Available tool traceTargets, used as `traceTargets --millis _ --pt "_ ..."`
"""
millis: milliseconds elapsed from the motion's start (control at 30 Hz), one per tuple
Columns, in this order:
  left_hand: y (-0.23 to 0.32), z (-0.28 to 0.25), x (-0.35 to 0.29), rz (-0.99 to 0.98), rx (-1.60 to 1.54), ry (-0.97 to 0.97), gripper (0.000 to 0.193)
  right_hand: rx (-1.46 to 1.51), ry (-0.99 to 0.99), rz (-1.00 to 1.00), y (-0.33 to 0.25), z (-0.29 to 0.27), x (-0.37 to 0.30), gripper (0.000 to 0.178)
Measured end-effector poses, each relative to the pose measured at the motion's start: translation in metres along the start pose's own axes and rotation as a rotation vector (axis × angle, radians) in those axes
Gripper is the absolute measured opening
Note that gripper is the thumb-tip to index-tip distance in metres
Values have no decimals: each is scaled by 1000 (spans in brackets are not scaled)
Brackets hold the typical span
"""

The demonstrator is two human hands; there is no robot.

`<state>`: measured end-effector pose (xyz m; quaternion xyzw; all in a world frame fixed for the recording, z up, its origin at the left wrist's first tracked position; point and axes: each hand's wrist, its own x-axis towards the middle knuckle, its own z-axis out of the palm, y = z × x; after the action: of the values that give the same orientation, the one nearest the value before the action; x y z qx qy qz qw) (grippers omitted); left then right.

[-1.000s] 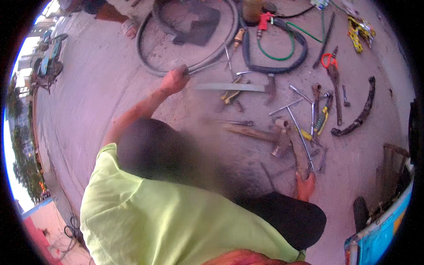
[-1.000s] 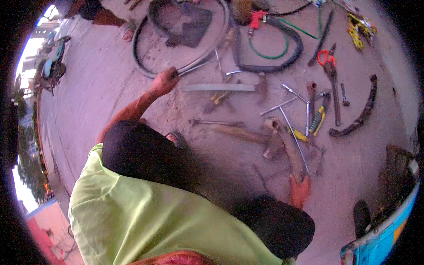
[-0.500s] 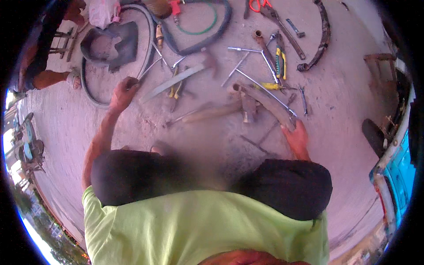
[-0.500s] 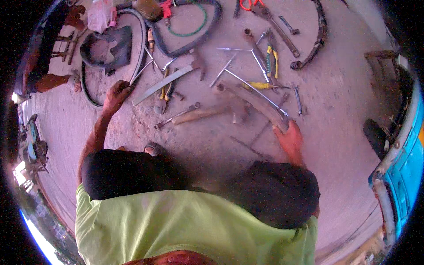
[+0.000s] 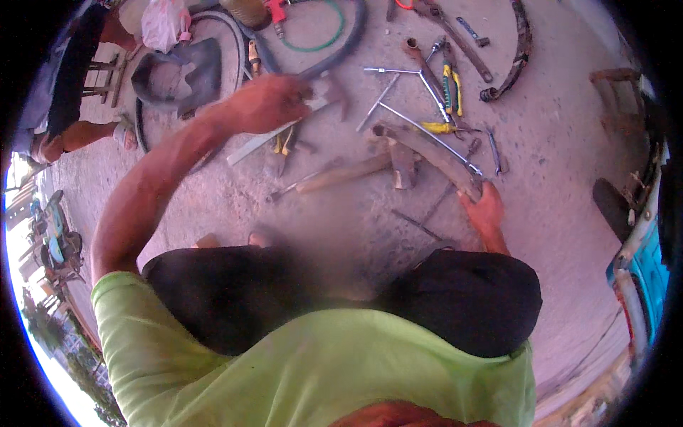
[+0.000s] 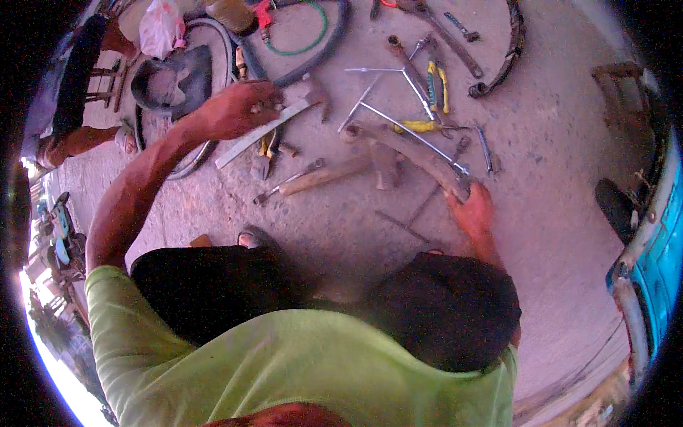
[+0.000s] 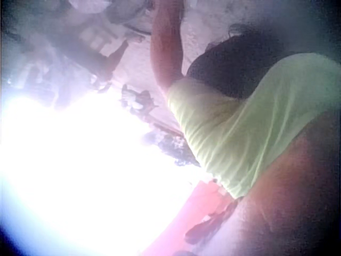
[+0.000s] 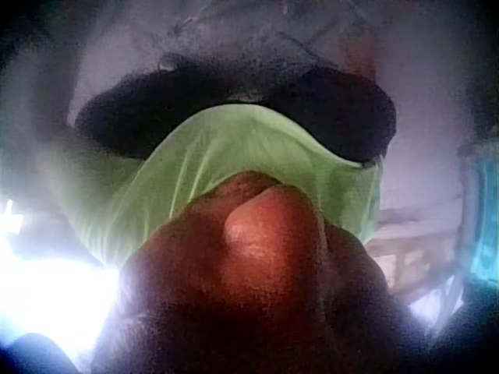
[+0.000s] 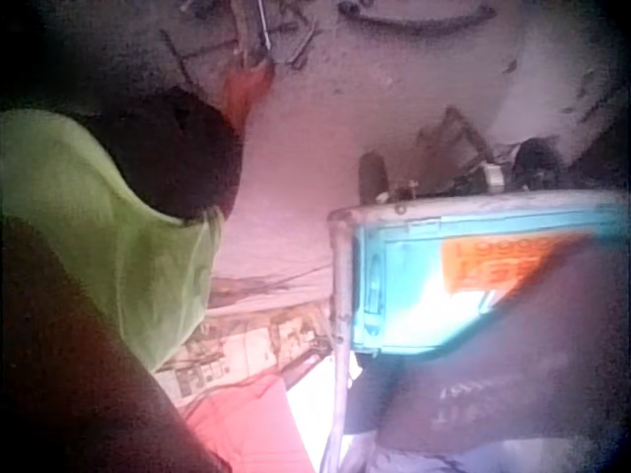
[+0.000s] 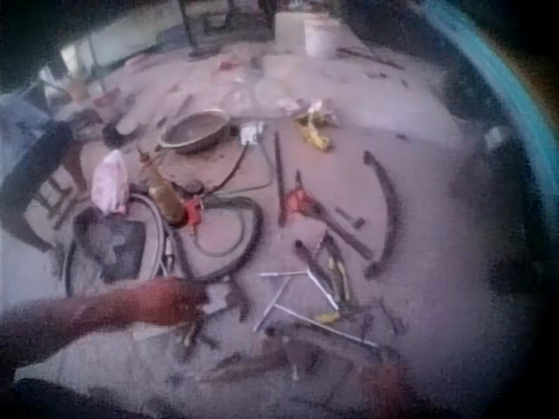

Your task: The person uses a hammer and other metal tools to strike and straighten a curved metal component on the ground, then handles and inspects a second curved metal piece.

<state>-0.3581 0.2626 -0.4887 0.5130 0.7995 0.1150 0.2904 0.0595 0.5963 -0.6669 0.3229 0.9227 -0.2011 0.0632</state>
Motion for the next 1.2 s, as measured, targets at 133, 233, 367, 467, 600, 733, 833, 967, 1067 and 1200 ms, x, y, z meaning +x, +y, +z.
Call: traceTargets --millis 133,233,367,467,600,733,833,967,1067,1200 --pt "67 52 64 229 34 61 46 -28 -54 70 -1 -8 -3 67" --pt "81 93 84 182 29 47 46 -39 -22 41 -3 -7 -2 66" --pt "77 132 101 59 15 -64 42 29 -39 48 -17 -25 -1 65" --pt "79 136 100 16 9 21 37 41 31 4 1 -13 -8 64" --pt "74 141 102 89 12 20 35 58 23 17 23 -23 -30 64" --pt "79 136 102 92 6 3 35 1 15 63 73 -17 -66 60" --pt "74 138 98 53 10 17 35 58 -126 163 72 -37 -80 57" --pt "78 137 98 -3 40 9 36 -78 -52 139 91 -32 -109 50" --pt "78 137 96 61 25 78 36 -39 -161 278 96 -31 -120 46" --pt "65 149 103 80 -16 106 36 8 -172 313 117 -15 -130 46"
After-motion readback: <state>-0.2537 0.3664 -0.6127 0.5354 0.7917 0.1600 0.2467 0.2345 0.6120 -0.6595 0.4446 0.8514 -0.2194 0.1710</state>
